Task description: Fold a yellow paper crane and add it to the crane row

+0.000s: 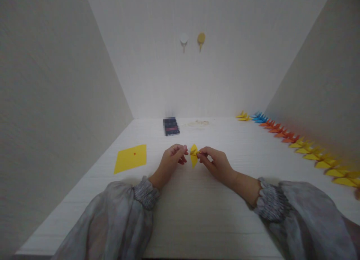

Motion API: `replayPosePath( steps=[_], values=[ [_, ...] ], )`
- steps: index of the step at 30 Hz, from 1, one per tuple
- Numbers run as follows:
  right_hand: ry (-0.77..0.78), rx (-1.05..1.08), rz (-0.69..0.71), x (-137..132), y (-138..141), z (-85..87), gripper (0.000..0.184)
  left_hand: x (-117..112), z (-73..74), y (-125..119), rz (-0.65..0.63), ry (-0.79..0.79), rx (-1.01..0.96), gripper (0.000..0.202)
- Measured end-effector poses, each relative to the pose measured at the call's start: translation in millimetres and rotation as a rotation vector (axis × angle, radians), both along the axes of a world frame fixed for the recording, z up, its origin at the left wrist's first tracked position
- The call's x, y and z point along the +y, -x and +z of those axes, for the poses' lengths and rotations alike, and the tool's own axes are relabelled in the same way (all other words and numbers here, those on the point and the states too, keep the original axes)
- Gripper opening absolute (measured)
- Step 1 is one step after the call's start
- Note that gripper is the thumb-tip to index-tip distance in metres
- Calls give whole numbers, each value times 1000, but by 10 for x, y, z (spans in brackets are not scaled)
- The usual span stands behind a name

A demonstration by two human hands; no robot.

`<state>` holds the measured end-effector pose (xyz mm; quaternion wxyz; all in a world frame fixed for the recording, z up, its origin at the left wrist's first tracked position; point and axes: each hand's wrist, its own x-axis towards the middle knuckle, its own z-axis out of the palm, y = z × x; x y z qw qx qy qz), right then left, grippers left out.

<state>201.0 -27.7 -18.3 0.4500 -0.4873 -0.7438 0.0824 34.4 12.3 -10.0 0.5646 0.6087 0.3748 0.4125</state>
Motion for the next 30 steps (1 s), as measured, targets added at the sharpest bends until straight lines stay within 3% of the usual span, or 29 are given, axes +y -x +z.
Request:
replayPosePath(
  steps=[4,8,11,17,30],
  values=[
    [49,-39,103,-20,3,14,13,62,-77,2,16,-84,0,28],
    [55,-42,152,-22,2,28,13,97,-129,23,31,-291,133,30],
    [59,-50,185,-21,3,24,14,102,-145,37,34,-356,201,22],
    [109,-71,218,-22,10,2,13,101,-152,32,62,-320,227,16],
    [160,-94,250,-17,7,-9,13,33,-69,12,-25,-185,167,12]
  ],
)
